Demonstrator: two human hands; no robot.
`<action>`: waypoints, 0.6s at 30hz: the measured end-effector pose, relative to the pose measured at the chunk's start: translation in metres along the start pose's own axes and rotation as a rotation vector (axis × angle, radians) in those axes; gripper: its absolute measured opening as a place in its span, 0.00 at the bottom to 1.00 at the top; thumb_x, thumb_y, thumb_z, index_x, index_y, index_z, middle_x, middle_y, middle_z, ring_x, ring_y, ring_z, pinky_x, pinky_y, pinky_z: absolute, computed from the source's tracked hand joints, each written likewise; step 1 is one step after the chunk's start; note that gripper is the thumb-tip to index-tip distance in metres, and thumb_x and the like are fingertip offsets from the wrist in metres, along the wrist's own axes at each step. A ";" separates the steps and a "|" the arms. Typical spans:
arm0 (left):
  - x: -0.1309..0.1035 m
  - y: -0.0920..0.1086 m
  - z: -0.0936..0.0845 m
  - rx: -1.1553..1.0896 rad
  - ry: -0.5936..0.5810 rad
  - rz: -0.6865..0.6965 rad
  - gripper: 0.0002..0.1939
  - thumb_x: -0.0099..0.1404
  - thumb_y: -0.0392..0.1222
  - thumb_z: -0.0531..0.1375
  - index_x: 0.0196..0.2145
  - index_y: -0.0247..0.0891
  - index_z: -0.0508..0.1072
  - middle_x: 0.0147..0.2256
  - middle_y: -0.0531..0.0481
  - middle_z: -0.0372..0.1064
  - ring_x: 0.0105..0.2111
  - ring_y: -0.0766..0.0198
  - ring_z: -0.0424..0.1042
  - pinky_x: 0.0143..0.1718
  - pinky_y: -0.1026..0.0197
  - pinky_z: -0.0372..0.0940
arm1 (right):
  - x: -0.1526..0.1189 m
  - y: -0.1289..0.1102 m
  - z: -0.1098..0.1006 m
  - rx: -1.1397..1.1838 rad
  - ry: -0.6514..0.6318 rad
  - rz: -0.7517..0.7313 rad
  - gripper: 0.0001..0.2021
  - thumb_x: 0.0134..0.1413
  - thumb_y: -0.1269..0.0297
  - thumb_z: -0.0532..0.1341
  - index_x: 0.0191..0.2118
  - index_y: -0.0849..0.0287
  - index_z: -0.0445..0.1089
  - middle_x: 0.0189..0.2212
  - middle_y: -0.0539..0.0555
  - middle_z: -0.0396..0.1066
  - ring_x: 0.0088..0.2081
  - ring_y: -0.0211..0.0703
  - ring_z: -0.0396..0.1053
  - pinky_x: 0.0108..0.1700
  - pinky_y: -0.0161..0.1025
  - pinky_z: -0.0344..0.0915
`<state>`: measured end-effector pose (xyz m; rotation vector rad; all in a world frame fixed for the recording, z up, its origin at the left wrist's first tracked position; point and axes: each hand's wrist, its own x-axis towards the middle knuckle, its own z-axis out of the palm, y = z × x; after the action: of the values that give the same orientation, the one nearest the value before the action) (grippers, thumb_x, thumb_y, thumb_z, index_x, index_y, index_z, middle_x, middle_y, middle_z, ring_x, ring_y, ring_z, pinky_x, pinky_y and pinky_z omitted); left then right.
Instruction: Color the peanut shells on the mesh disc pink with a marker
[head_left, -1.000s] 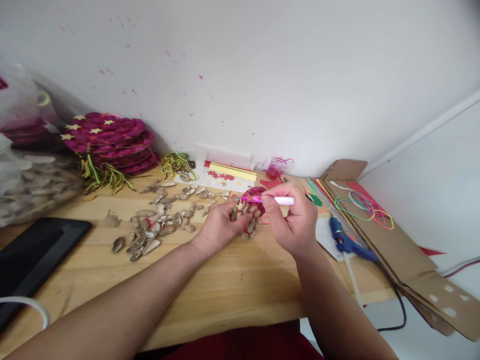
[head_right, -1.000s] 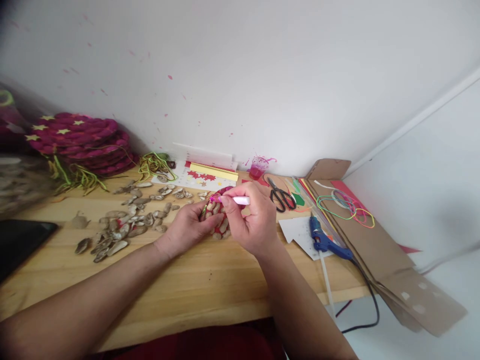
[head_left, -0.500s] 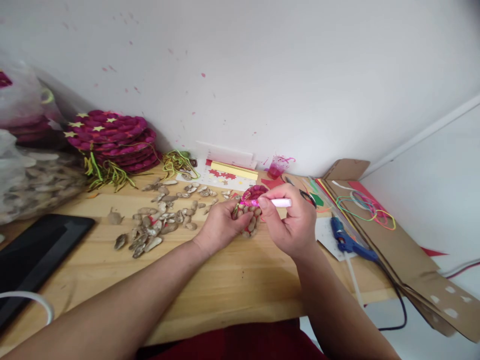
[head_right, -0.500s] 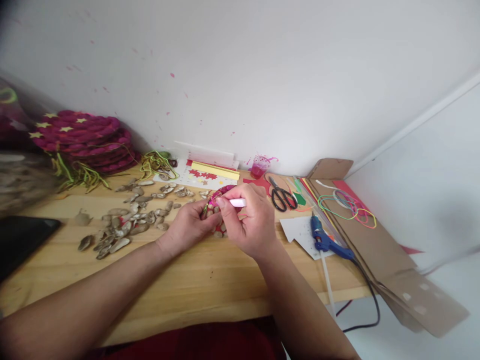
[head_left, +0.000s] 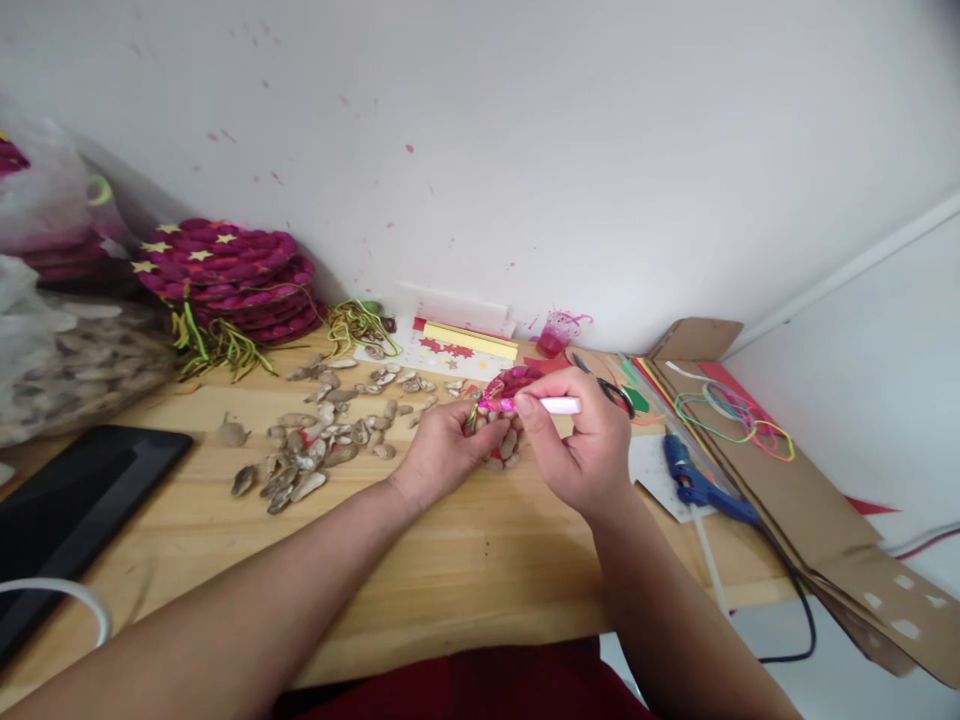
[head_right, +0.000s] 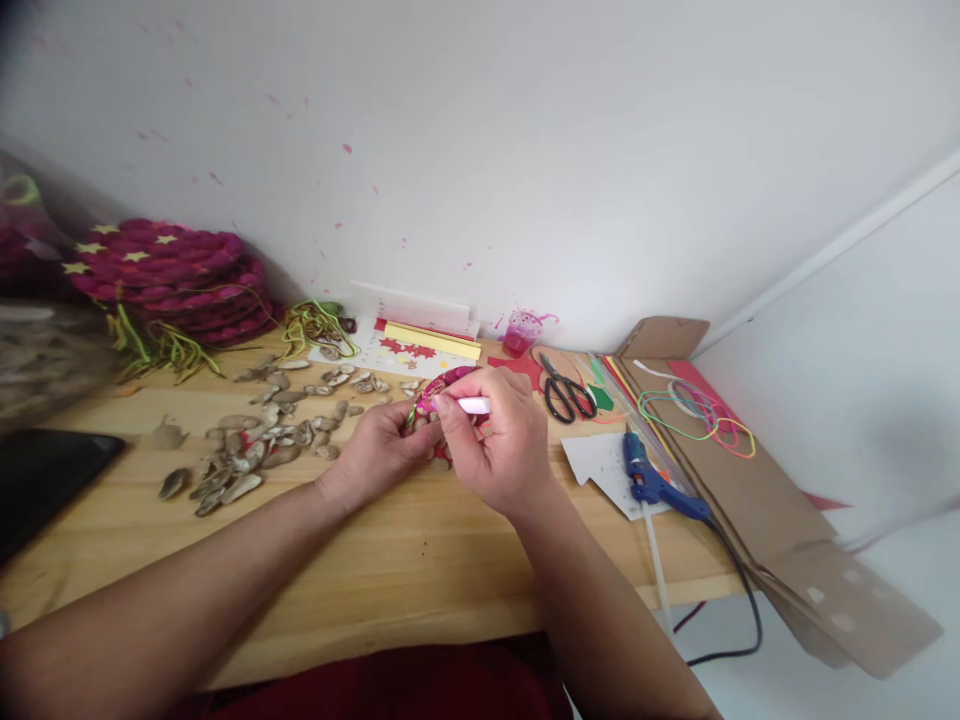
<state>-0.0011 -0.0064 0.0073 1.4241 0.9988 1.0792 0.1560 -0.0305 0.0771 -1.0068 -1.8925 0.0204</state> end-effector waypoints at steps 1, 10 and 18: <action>0.000 0.000 0.000 0.000 0.003 0.001 0.21 0.62 0.54 0.64 0.21 0.41 0.62 0.20 0.57 0.59 0.22 0.68 0.56 0.23 0.65 0.54 | 0.000 0.001 0.000 0.005 -0.002 -0.002 0.04 0.66 0.65 0.64 0.37 0.54 0.70 0.30 0.50 0.75 0.32 0.42 0.71 0.39 0.45 0.66; 0.001 0.000 0.000 0.036 0.037 -0.022 0.21 0.62 0.55 0.64 0.21 0.40 0.65 0.20 0.56 0.61 0.24 0.66 0.60 0.25 0.64 0.57 | 0.000 0.000 -0.001 0.028 0.012 0.011 0.04 0.66 0.65 0.63 0.37 0.54 0.70 0.30 0.50 0.76 0.32 0.42 0.71 0.39 0.44 0.66; -0.001 0.003 0.002 -0.013 0.031 -0.059 0.22 0.58 0.54 0.68 0.21 0.41 0.62 0.18 0.57 0.62 0.20 0.68 0.59 0.22 0.64 0.54 | -0.001 0.003 0.000 0.014 -0.004 0.022 0.03 0.65 0.64 0.64 0.38 0.54 0.71 0.32 0.51 0.76 0.35 0.44 0.72 0.41 0.45 0.68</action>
<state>0.0010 -0.0087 0.0098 1.3625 1.0484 1.0655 0.1584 -0.0291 0.0746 -1.0185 -1.8826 0.0478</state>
